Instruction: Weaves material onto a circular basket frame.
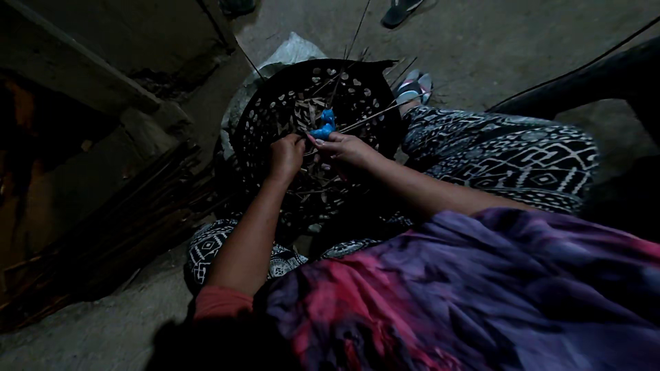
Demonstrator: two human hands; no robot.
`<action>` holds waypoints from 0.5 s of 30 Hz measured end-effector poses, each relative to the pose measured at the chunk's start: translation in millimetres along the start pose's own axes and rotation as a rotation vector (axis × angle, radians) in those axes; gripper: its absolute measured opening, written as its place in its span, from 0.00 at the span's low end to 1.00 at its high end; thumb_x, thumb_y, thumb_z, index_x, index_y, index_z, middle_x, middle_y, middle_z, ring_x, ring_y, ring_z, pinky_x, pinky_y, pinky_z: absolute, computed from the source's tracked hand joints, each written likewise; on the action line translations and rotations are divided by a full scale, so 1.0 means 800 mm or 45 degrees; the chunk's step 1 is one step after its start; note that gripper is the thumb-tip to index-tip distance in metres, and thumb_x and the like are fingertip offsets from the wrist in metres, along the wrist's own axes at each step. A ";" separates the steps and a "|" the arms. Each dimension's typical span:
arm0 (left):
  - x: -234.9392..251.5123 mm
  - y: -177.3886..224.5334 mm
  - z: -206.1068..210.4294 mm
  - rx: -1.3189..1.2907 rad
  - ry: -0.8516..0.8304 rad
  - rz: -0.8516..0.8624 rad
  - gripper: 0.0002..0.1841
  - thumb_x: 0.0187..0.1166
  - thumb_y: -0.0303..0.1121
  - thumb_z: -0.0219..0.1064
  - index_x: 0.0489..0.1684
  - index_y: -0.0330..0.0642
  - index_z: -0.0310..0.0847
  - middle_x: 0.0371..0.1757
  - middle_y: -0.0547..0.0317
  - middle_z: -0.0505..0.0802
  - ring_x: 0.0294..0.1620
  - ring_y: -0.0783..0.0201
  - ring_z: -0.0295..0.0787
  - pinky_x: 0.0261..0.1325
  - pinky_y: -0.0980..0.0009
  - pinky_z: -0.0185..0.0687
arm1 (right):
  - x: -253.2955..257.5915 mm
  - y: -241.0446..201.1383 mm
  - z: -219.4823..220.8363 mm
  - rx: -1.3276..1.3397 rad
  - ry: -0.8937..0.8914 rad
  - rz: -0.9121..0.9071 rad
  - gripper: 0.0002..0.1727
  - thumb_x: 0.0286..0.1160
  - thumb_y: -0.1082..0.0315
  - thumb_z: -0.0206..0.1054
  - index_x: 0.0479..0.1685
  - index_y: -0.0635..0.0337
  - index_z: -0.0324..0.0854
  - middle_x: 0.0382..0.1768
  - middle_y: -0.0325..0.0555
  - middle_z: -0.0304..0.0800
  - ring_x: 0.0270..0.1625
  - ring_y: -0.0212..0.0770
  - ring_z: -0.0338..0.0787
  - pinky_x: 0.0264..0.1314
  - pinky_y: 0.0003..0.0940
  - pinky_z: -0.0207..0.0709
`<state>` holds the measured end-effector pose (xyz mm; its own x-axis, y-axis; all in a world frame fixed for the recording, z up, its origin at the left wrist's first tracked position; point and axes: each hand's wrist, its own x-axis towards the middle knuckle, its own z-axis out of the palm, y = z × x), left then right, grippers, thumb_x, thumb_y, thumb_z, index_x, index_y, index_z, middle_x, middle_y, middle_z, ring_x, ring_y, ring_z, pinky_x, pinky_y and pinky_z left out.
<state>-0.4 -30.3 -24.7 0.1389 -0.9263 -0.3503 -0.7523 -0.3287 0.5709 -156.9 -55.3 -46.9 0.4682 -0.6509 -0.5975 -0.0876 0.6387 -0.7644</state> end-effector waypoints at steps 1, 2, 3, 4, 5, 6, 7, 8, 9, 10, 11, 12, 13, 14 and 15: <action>0.000 -0.001 -0.001 -0.008 -0.018 -0.007 0.16 0.92 0.33 0.58 0.63 0.32 0.87 0.59 0.40 0.94 0.63 0.48 0.91 0.72 0.50 0.80 | 0.001 0.000 -0.001 0.007 0.005 0.006 0.16 0.93 0.57 0.55 0.66 0.57 0.74 0.31 0.39 0.85 0.24 0.29 0.81 0.26 0.22 0.76; 0.001 -0.003 -0.003 -0.004 -0.040 -0.012 0.16 0.92 0.34 0.58 0.65 0.33 0.86 0.60 0.40 0.94 0.63 0.48 0.91 0.72 0.50 0.80 | 0.002 -0.002 -0.002 0.021 0.015 0.020 0.16 0.93 0.56 0.55 0.66 0.56 0.74 0.31 0.39 0.84 0.24 0.29 0.81 0.26 0.23 0.75; 0.001 -0.005 -0.005 0.009 -0.064 -0.017 0.16 0.91 0.34 0.59 0.66 0.34 0.85 0.60 0.40 0.93 0.64 0.48 0.91 0.72 0.49 0.80 | 0.003 -0.003 -0.004 0.042 0.019 0.025 0.16 0.93 0.56 0.55 0.67 0.55 0.73 0.31 0.39 0.83 0.24 0.29 0.80 0.26 0.23 0.75; 0.002 -0.006 -0.007 0.028 -0.090 -0.028 0.17 0.91 0.35 0.60 0.67 0.34 0.84 0.61 0.39 0.93 0.64 0.47 0.90 0.72 0.48 0.80 | 0.006 -0.003 -0.008 0.065 0.027 0.019 0.15 0.93 0.56 0.55 0.66 0.55 0.73 0.32 0.38 0.83 0.24 0.29 0.80 0.26 0.22 0.76; 0.002 -0.007 -0.009 0.056 -0.114 -0.042 0.17 0.92 0.35 0.60 0.68 0.34 0.84 0.61 0.39 0.92 0.64 0.46 0.90 0.72 0.48 0.80 | 0.009 -0.004 -0.012 0.096 0.046 0.013 0.15 0.93 0.57 0.55 0.65 0.55 0.72 0.32 0.38 0.83 0.24 0.28 0.81 0.25 0.22 0.75; 0.003 -0.009 -0.011 0.087 -0.132 -0.056 0.17 0.92 0.35 0.59 0.68 0.34 0.84 0.61 0.39 0.92 0.65 0.46 0.90 0.73 0.48 0.79 | 0.011 -0.006 -0.016 0.134 0.082 0.015 0.14 0.93 0.57 0.55 0.64 0.55 0.72 0.32 0.37 0.84 0.24 0.28 0.81 0.25 0.22 0.75; 0.004 -0.012 -0.012 0.115 -0.145 -0.070 0.17 0.92 0.36 0.59 0.68 0.35 0.84 0.62 0.40 0.92 0.66 0.46 0.89 0.73 0.47 0.79 | 0.013 -0.008 -0.020 0.171 0.111 0.022 0.13 0.93 0.57 0.55 0.62 0.54 0.71 0.32 0.37 0.83 0.24 0.28 0.80 0.25 0.21 0.75; 0.005 -0.014 -0.012 0.134 -0.154 -0.080 0.17 0.92 0.36 0.59 0.67 0.36 0.85 0.62 0.41 0.92 0.66 0.47 0.89 0.74 0.47 0.78 | 0.015 -0.011 -0.023 0.196 0.147 0.032 0.13 0.93 0.56 0.55 0.61 0.54 0.71 0.31 0.37 0.82 0.24 0.28 0.80 0.24 0.21 0.75; 0.006 -0.015 -0.011 0.145 -0.151 -0.083 0.17 0.92 0.36 0.59 0.65 0.36 0.86 0.62 0.41 0.92 0.66 0.47 0.89 0.74 0.47 0.78 | 0.016 -0.012 -0.026 0.206 0.177 0.042 0.13 0.93 0.56 0.55 0.60 0.54 0.71 0.31 0.37 0.81 0.24 0.28 0.80 0.25 0.21 0.75; 0.007 -0.016 -0.010 0.151 -0.139 -0.086 0.16 0.92 0.37 0.59 0.64 0.36 0.86 0.61 0.41 0.93 0.65 0.47 0.89 0.73 0.47 0.79 | 0.017 -0.013 -0.027 0.189 0.199 0.038 0.13 0.93 0.55 0.55 0.60 0.54 0.71 0.31 0.38 0.82 0.24 0.28 0.80 0.25 0.21 0.75; 0.008 -0.014 -0.008 0.158 -0.129 -0.096 0.16 0.92 0.37 0.59 0.64 0.36 0.86 0.60 0.41 0.93 0.65 0.47 0.90 0.72 0.47 0.79 | 0.015 -0.013 -0.026 0.128 0.213 0.022 0.14 0.93 0.54 0.55 0.60 0.54 0.71 0.31 0.37 0.83 0.24 0.27 0.80 0.25 0.21 0.75; 0.008 -0.012 -0.007 0.165 -0.121 -0.114 0.17 0.92 0.37 0.59 0.65 0.36 0.86 0.60 0.41 0.93 0.64 0.46 0.90 0.72 0.46 0.79 | 0.011 -0.012 -0.023 0.041 0.219 -0.018 0.16 0.92 0.54 0.56 0.61 0.56 0.72 0.32 0.37 0.84 0.24 0.27 0.80 0.27 0.22 0.75; 0.008 -0.008 -0.005 0.169 -0.108 -0.136 0.17 0.92 0.37 0.58 0.65 0.37 0.86 0.60 0.41 0.93 0.64 0.45 0.90 0.71 0.45 0.80 | 0.007 -0.009 -0.019 -0.035 0.214 -0.071 0.17 0.92 0.55 0.57 0.64 0.59 0.73 0.35 0.38 0.84 0.28 0.27 0.80 0.32 0.24 0.76; 0.007 -0.004 -0.004 0.176 -0.084 -0.152 0.17 0.92 0.38 0.58 0.65 0.37 0.86 0.59 0.41 0.93 0.63 0.45 0.90 0.69 0.45 0.81 | 0.005 -0.003 -0.016 -0.102 0.199 -0.139 0.17 0.91 0.58 0.59 0.66 0.61 0.74 0.38 0.40 0.84 0.31 0.28 0.81 0.35 0.26 0.77; 0.007 0.000 -0.002 0.186 -0.061 -0.160 0.17 0.92 0.38 0.58 0.65 0.37 0.86 0.59 0.41 0.93 0.63 0.44 0.91 0.68 0.44 0.81 | 0.004 0.002 -0.014 -0.222 0.171 -0.190 0.18 0.91 0.60 0.60 0.67 0.63 0.74 0.43 0.43 0.84 0.35 0.31 0.82 0.40 0.29 0.79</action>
<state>1.7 -36.0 -25.5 0.2094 -0.8685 -0.4493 -0.8171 -0.4078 0.4075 -165.5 -61.3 -52.6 0.3672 -0.7886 -0.4932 -0.1823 0.4590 -0.8695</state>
